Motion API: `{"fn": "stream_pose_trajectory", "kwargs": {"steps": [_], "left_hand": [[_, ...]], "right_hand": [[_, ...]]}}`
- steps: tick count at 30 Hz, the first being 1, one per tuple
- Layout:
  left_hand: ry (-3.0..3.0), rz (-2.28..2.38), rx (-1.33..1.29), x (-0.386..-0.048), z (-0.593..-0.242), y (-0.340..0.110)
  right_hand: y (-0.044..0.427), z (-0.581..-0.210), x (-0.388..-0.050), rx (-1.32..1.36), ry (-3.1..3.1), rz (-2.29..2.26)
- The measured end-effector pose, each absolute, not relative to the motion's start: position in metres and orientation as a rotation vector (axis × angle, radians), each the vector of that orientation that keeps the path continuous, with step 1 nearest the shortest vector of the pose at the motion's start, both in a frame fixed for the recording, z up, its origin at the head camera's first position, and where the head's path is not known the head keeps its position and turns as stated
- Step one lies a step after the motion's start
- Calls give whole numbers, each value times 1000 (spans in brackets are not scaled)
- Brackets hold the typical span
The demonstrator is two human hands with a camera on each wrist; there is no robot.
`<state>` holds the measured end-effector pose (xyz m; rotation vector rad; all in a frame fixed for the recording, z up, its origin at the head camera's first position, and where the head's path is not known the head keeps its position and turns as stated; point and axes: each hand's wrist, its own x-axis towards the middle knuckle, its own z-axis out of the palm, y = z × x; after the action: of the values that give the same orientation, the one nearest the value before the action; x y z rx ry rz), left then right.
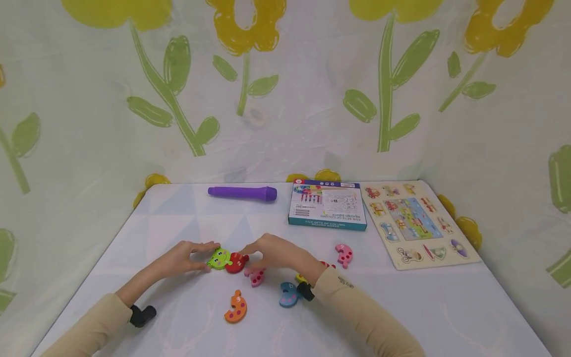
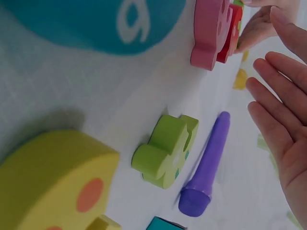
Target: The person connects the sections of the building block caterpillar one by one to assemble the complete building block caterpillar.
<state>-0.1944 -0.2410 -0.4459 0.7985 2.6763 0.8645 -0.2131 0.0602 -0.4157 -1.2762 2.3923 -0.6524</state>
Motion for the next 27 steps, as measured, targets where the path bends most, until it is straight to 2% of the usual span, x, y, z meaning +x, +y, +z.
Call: {"fn": "stream_pose_trajectory", "kwargs": {"steps": [8, 15, 27], "left_hand": [[2692, 863, 735, -194, -447, -239], [2709, 880, 713, -194, -447, -237], [2736, 875, 679, -194, -447, -236]], "right_hand": [[63, -421, -200, -1282, 2368, -692], [61, -423, -189, -1388, 2298, -754], [59, -430, -165, -1445, 2309, -642]]}}
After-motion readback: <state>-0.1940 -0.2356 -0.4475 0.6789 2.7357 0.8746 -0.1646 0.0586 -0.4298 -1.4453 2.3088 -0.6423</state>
